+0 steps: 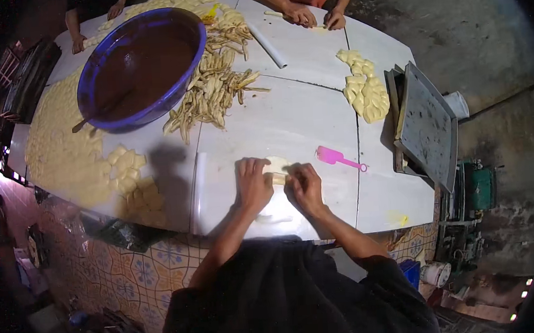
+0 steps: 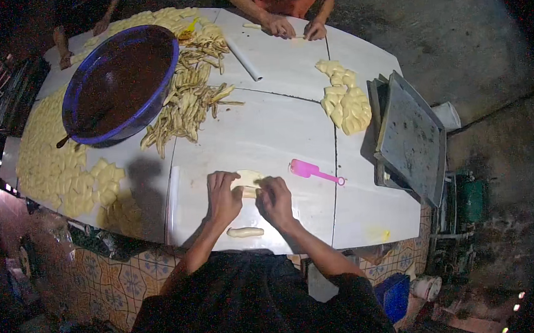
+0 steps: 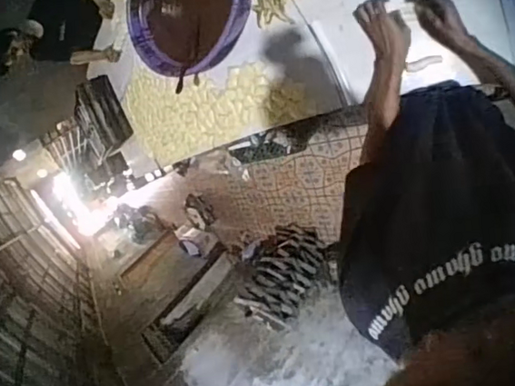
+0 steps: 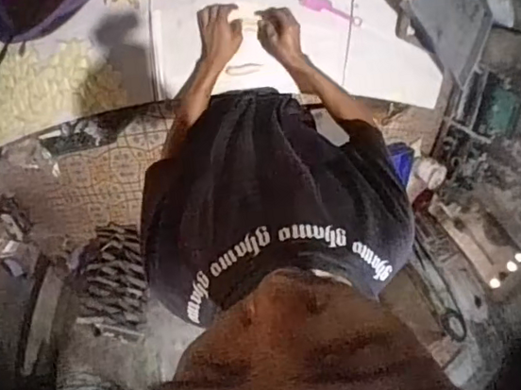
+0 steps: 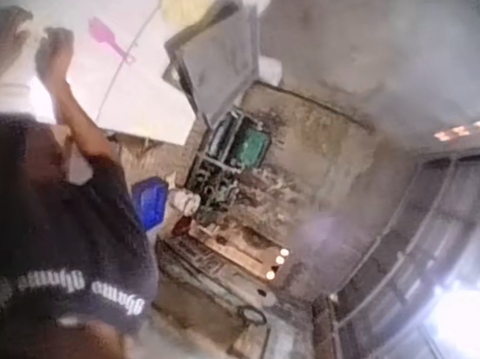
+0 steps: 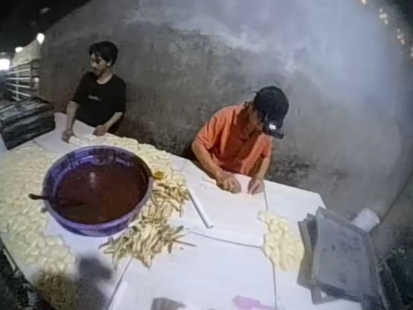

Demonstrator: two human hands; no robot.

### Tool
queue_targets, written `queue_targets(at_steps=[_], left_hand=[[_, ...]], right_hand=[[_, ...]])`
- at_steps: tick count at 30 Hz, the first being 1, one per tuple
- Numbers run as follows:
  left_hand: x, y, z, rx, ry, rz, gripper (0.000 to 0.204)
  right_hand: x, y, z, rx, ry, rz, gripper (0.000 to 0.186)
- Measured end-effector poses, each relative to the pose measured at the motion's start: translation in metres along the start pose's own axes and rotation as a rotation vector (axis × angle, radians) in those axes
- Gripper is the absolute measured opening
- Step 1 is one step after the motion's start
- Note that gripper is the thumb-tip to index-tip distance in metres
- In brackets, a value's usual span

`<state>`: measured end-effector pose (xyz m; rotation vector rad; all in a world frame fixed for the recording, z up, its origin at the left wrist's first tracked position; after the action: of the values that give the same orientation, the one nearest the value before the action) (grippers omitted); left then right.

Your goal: The person prepares pieces of dough on a table by using a small spatula to spread a brown filling onto flattened dough circles, then rolls the dough into cylindrical shapes and places them onto a metal tray.

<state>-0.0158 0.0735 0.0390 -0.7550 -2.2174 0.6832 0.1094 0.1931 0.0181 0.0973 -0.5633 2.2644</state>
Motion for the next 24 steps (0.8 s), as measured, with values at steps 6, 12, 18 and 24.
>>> queue_targets(at_steps=[6, 12, 18, 24], left_hand=[[0.003, -0.002, -0.012, 0.119, 0.074, 0.171, 0.039], [-0.005, 0.014, 0.01, 0.063, 0.221, 0.159, 0.033], [-0.017, 0.022, 0.003, 0.334, 0.041, 0.28, 0.058], [0.07, 0.066, 0.037, 0.393, -0.125, 0.265, 0.072]], right_hand=[[0.01, 0.002, 0.0, -0.224, -0.126, 0.157, 0.027], [0.006, 0.011, 0.001, -0.195, -0.022, 0.223, 0.032], [-0.004, 0.011, -0.001, -0.493, -0.081, 0.183, 0.056], [0.077, 0.04, -0.02, -0.614, 0.043, 0.044, 0.069]])
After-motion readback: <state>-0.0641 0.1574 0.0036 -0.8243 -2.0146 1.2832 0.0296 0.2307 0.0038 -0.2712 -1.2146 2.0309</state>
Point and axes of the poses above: each hand's wrist, its own x-axis towards the middle knuckle, its own y-axis out of the palm, z = x × y, the point moved 7 cm from there along x, towards the middle knuckle, and after that the axes turned 2 degrees about x, right-handed, at the moved point
